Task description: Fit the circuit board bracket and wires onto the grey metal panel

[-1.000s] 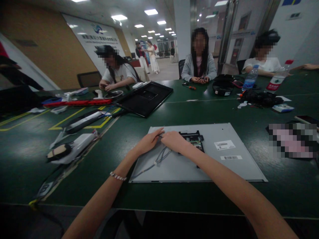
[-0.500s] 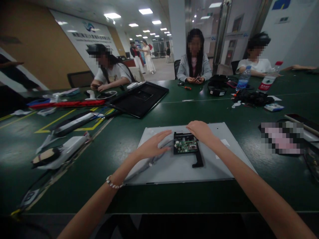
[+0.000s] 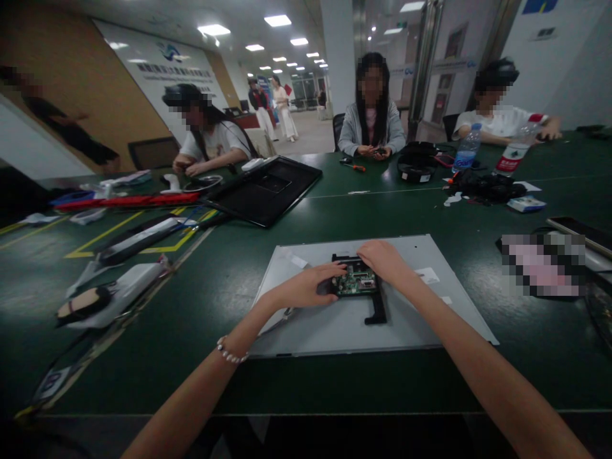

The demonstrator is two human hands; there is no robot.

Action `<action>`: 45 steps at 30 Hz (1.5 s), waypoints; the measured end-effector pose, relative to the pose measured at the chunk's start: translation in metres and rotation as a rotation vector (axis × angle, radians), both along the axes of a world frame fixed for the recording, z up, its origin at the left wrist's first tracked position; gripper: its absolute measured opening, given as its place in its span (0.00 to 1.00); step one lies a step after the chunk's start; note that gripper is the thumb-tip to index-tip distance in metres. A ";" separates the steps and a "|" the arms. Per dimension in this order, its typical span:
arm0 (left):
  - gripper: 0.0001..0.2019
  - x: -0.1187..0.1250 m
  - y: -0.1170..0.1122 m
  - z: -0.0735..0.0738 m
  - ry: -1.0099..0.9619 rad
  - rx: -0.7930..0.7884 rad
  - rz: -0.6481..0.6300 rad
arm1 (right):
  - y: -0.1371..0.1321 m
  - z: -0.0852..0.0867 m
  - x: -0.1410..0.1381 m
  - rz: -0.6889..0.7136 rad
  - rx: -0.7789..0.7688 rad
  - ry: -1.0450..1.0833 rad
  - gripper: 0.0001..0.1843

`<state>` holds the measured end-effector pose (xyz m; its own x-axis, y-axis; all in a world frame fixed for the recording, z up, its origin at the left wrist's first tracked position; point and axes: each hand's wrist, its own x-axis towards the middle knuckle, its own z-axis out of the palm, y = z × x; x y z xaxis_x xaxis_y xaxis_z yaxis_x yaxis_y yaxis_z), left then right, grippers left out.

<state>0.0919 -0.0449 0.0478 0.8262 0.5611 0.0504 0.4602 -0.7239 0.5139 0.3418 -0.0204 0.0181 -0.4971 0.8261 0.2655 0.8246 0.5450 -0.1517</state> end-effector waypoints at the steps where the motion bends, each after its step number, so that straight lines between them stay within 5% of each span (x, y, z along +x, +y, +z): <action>1: 0.27 0.001 0.000 0.000 0.001 -0.010 -0.005 | 0.000 -0.001 0.000 -0.002 -0.003 0.007 0.12; 10: 0.25 -0.005 -0.003 0.014 -0.039 -0.009 0.062 | 0.002 -0.012 0.005 -0.001 -0.017 0.100 0.13; 17: 0.16 -0.055 0.037 -0.002 -0.222 0.378 0.721 | 0.000 -0.015 0.012 -0.032 0.009 0.180 0.15; 21: 0.19 -0.070 0.048 -0.022 -0.099 0.357 0.892 | -0.002 -0.014 0.014 -0.056 0.034 0.209 0.15; 32: 0.10 -0.071 0.054 -0.032 -0.115 0.244 0.842 | -0.015 -0.004 0.004 -0.072 0.090 0.196 0.15; 35: 0.09 -0.074 0.054 -0.022 -0.209 0.173 0.850 | -0.019 -0.001 0.001 -0.072 0.097 0.225 0.16; 40: 0.12 -0.078 0.041 0.007 -0.458 -0.198 0.781 | -0.029 0.007 -0.011 -0.013 0.103 0.316 0.18; 45: 0.12 -0.070 0.022 0.022 -0.336 -0.381 0.623 | -0.051 0.018 -0.032 0.159 0.074 0.322 0.21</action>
